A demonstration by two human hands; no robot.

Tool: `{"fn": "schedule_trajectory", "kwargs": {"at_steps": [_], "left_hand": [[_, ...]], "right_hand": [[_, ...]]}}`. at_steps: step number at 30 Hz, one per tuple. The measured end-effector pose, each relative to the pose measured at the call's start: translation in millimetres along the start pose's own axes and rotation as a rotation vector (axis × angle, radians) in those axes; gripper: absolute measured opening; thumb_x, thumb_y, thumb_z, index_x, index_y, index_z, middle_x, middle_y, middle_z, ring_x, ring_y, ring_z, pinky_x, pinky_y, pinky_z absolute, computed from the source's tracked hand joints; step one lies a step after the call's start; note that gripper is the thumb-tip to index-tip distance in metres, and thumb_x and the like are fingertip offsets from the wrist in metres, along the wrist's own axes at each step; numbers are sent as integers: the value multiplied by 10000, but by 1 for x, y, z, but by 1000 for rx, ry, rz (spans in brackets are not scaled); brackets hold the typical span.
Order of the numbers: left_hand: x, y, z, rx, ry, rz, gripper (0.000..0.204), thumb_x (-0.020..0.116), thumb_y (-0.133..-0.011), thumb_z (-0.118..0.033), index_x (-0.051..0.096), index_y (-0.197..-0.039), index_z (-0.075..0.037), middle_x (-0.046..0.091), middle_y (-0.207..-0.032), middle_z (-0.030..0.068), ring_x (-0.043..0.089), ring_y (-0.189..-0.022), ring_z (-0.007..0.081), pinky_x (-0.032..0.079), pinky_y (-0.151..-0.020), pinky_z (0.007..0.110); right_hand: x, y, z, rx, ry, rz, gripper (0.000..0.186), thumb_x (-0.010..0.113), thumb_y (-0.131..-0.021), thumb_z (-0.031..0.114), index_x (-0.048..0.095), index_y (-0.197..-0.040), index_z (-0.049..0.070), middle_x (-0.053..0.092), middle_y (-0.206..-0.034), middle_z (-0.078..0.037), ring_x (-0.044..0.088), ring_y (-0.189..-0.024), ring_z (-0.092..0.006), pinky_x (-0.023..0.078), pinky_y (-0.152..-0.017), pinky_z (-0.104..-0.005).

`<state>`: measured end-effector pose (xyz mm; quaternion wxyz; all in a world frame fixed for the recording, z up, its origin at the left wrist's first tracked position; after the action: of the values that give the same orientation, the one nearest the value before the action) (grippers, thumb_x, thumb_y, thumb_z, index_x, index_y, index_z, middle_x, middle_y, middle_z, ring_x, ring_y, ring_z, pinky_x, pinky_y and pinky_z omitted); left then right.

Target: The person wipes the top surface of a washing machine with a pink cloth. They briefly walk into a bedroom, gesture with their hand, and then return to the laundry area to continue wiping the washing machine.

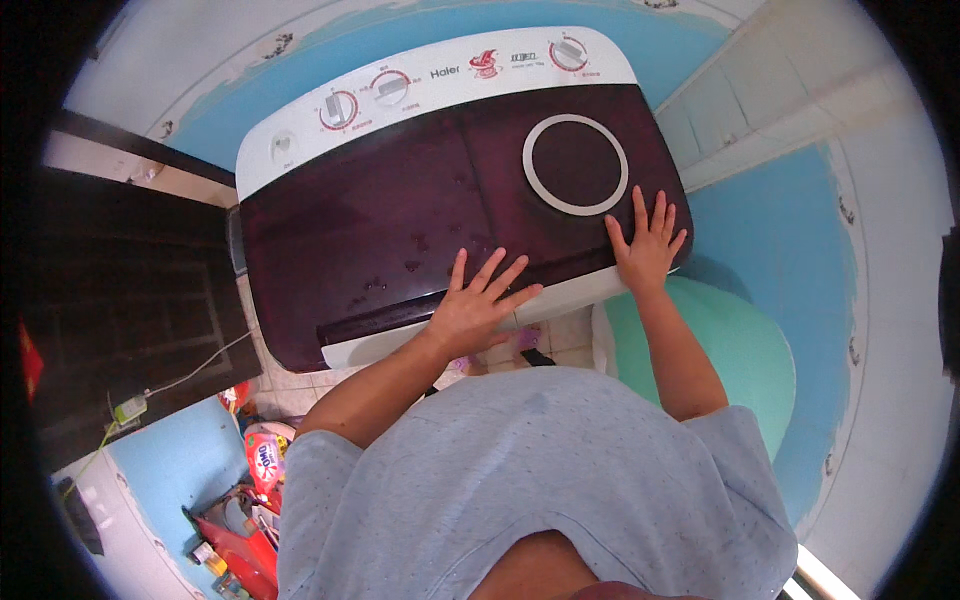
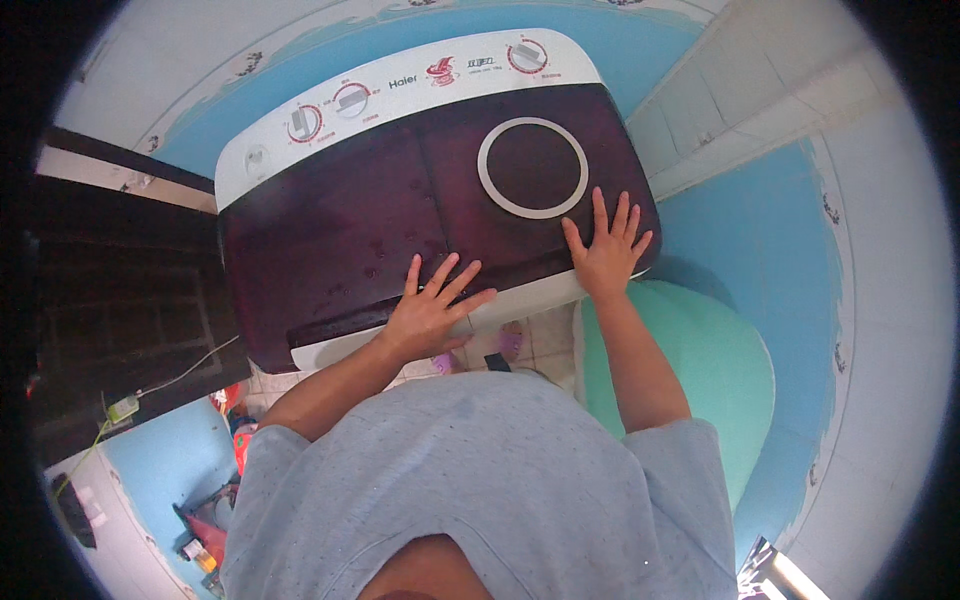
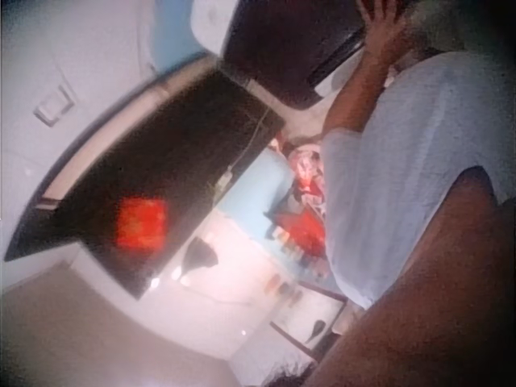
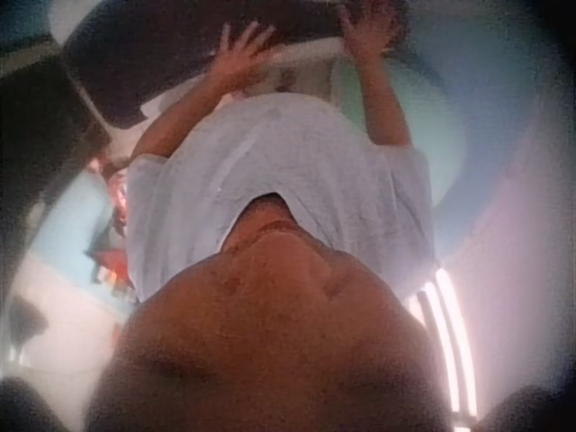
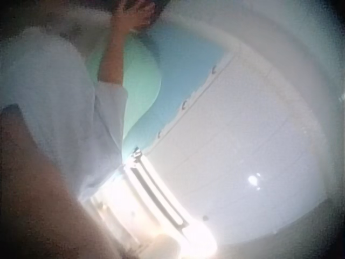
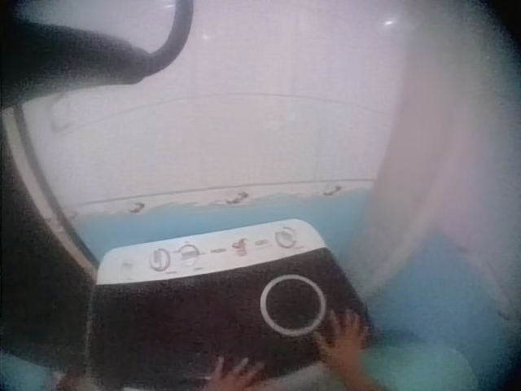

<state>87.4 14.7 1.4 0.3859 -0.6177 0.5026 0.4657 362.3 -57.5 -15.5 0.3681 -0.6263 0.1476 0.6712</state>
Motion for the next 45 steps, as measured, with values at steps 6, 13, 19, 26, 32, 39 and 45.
{"fn": "schedule_trajectory", "kwargs": {"at_steps": [6, 13, 19, 26, 32, 39, 45], "left_hand": [[1, -1, 1, -19, 1, 26, 936, 859, -702, -426, 425, -1528, -350, 233, -1677, 32, 183, -1550, 314, 105, -1175, 726], [3, 0, 4, -23, -22, 37, 877, 835, -738, -454, 441, -1516, -363, 217, -1682, 40, 167, -1554, 321, 54, -1182, 716], [5, -16, -2, -56, 115, 102, 925, 841, -724, -458, 417, -1536, -334, 195, -1688, 64, 144, -1559, 334, 48, -1173, 728], [12, -42, -31, 38, -20, 3, 921, 806, -760, -455, 376, -1561, -312, 244, -1667, 45, 201, -1535, 343, 153, -1135, 762], [10, -38, -31, 66, -145, -102, 945, 802, -722, -531, 395, -1551, -327, 303, -1642, 2, 228, -1522, 323, 188, -1133, 755], [10, -41, -34, 84, -154, -128, 916, 758, -740, -586, 408, -1543, -321, 345, -1613, -33, 217, -1522, 335, 177, -1136, 758], [9, -39, -35, 98, -180, -132, 915, 733, -749, -601, 405, -1548, -300, 402, -1573, -33, 216, -1521, 344, 169, -1138, 759]], "right_hand": [[-2, 0, 1, 0, 2, 5, 752, 536, -920, 696, 389, -1562, 332, 281, -1647, -148, 239, -1519, -400, 128, -1168, -702], [-13, -28, -32, 125, -14, -137, 741, 526, -928, 692, 394, -1558, 323, 310, -1616, -186, 311, -1478, -404, 210, -1157, -671], [4, -29, -36, 114, 60, -74, 741, 518, -931, 693, 392, -1558, 320, 291, -1623, -186, 279, -1494, -403, 210, -1155, -672], [0, -27, -34, 123, 49, -46, 726, 528, -936, 672, 392, -1557, 323, 280, -1626, -182, 275, -1496, -395, 211, -1151, -674], [-3, -27, -32, 115, 47, -82, 734, 542, -927, 674, 398, -1553, 319, 278, -1629, -169, 280, -1497, -382, 216, -1149, -673], [-2, -28, -35, 129, 54, -59, 734, 544, -925, 675, 398, -1551, 321, 282, -1629, -163, 283, -1497, -379, 220, -1146, -673], [-3, -27, -35, 117, 54, -93, 742, 543, -923, 678, 382, -1558, 329, 292, -1625, -162, 293, -1491, -376, 219, -1147, -673]]}}
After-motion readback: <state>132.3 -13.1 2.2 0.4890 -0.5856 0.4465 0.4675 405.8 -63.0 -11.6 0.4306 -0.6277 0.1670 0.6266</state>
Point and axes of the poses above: each hand's wrist, its own y-axis away from the middle knuckle, its own x-axis out of the palm, z = x × y, the point moved 9 cm from there along -y, towards the middle knuckle
